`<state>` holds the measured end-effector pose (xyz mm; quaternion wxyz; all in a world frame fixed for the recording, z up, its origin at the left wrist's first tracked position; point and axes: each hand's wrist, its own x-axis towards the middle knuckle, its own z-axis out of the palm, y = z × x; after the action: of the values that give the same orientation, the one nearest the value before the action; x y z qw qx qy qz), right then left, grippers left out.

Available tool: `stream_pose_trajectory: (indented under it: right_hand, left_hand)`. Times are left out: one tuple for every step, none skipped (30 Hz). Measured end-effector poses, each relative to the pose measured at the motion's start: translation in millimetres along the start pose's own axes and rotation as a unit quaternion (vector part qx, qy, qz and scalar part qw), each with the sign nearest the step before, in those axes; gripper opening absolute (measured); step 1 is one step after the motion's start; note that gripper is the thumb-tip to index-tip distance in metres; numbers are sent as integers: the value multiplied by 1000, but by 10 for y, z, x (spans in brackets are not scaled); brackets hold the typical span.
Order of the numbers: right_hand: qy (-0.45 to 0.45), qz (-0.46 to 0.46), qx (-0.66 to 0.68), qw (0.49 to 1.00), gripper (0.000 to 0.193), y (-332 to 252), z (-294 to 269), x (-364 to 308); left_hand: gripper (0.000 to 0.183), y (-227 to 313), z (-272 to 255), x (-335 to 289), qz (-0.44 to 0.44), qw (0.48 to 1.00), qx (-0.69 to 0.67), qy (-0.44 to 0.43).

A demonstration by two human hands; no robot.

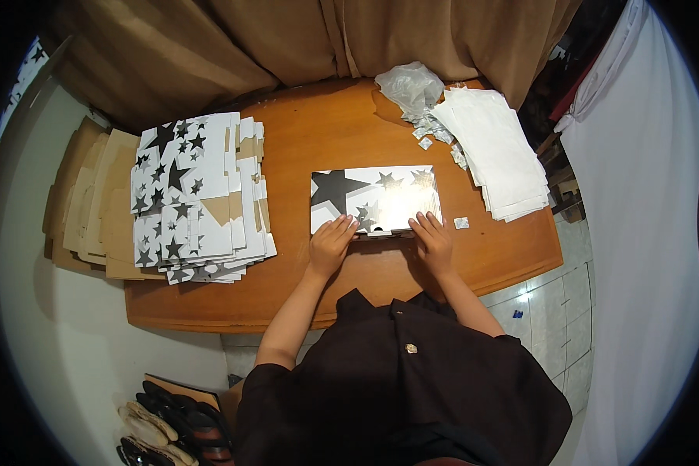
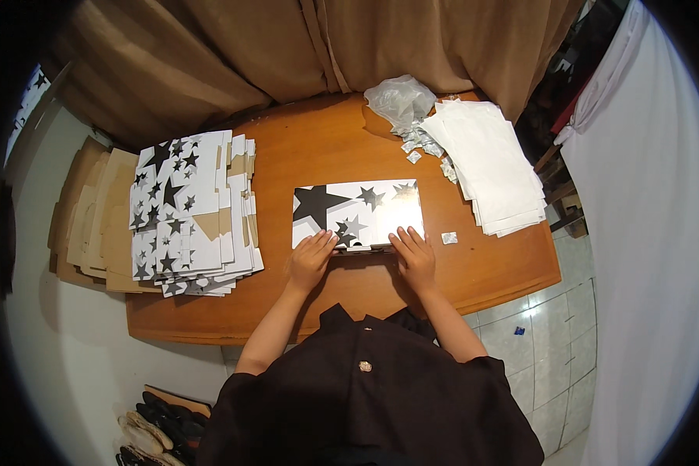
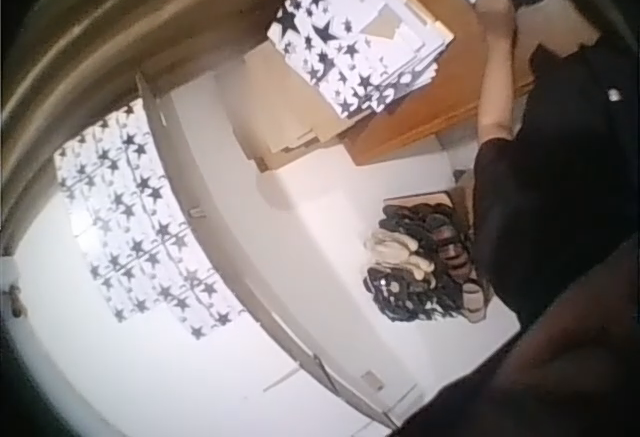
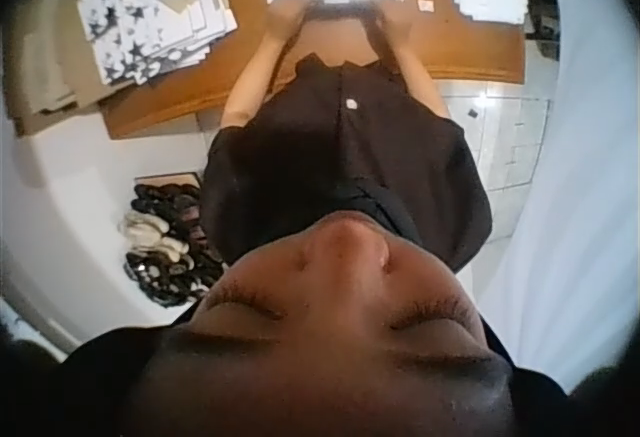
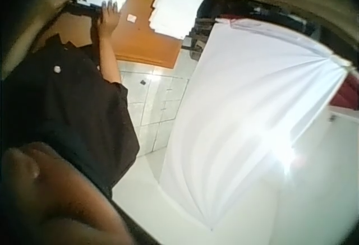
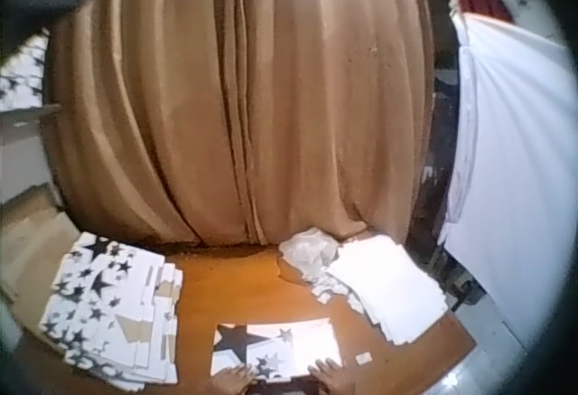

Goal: Assembling cardboard shoe boxes from flat sheets and placing tissue paper inside them.

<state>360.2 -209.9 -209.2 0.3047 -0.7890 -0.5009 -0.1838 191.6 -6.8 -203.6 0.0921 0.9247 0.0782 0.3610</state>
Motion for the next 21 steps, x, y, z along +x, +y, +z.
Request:
stream_pose_trajectory:
  right_hand:
    - [0, -1, 1, 1000, 30, 31, 27, 12]
    - [4, -2, 2, 1000, 28, 26, 21, 61]
    - [8, -3, 2, 1000, 26, 11, 6, 96]
    - [9, -4, 3, 1000, 26, -27, -20, 103]
    - [-1, 9, 28, 1000, 23, -121, -81, 173]
    - [-10, 24, 52, 998, 21, -203, -112, 209]
    - [-9, 24, 52, 998, 21, -260, -92, 233]
    - [-11, -8, 67, 998, 21, -331, -72, 256]
    - [-14, -41, 82, 996, 21, -389, -53, 272]
    - [-29, -38, 100, 994, 20, -406, 16, 254]
    - [-30, -42, 103, 993, 20, -425, 60, 258]
    - [-17, -46, 82, 995, 18, -439, 96, 261]
    - [-3, -50, 61, 997, 17, -447, 125, 263]
    - [-4, -52, 62, 997, 17, -458, 130, 276]
    - [-12, -22, 77, 997, 16, -467, 131, 287]
    - [-19, 7, 91, 996, 15, -477, 131, 299]
    - [-20, 5, 91, 996, 15, -491, 126, 315]
    - [-41, 22, 83, 995, 15, -510, 122, 331]
    - [-63, 39, 74, 995, 15, -516, 117, 344]
    - [-61, 39, 74, 995, 15, -474, 153, 327]
    - [-7, -25, 60, 998, 15, -426, 204, 323]
  left_hand:
    - [27, -13, 18, -6, 3, 1000, -10, 15]
    - [27, -16, 8, -1, 3, 1000, -10, 15]
    - [27, -20, -4, 7, -2, 1000, -27, 10]
    - [26, -22, -19, 13, -7, 999, -43, 6]
    - [26, -15, -32, 27, -7, 999, -42, 8]
    - [29, 23, -50, 28, -20, 999, -39, 8]
    - [31, 58, -62, 37, -33, 999, -36, 8]
    - [31, 98, -84, 70, -30, 999, -35, 9]
    - [33, 149, -98, 109, -36, 999, -32, 21]
    - [36, 187, -96, 138, -41, 998, -30, 34]
    - [36, 192, -70, 129, -43, 998, -27, 35]
    - [36, 187, -30, 116, -55, 997, -30, 48]
    - [37, 187, 2, 106, -67, 995, -33, 61]
    - [35, 199, 23, 123, -70, 994, -36, 81]
    - [35, 197, 39, 115, -72, 993, -35, 82]
    - [34, 188, 64, 100, -85, 992, -38, 82]
    - [33, 186, 87, 96, -98, 991, -43, 83]
    - [33, 188, 106, 90, -98, 991, -42, 85]
    - [30, 193, 124, 81, -93, 992, -27, 83]
    - [28, 202, 139, 71, -86, 993, -13, 81]
    - [28, 208, 154, 60, -85, 993, -12, 83]
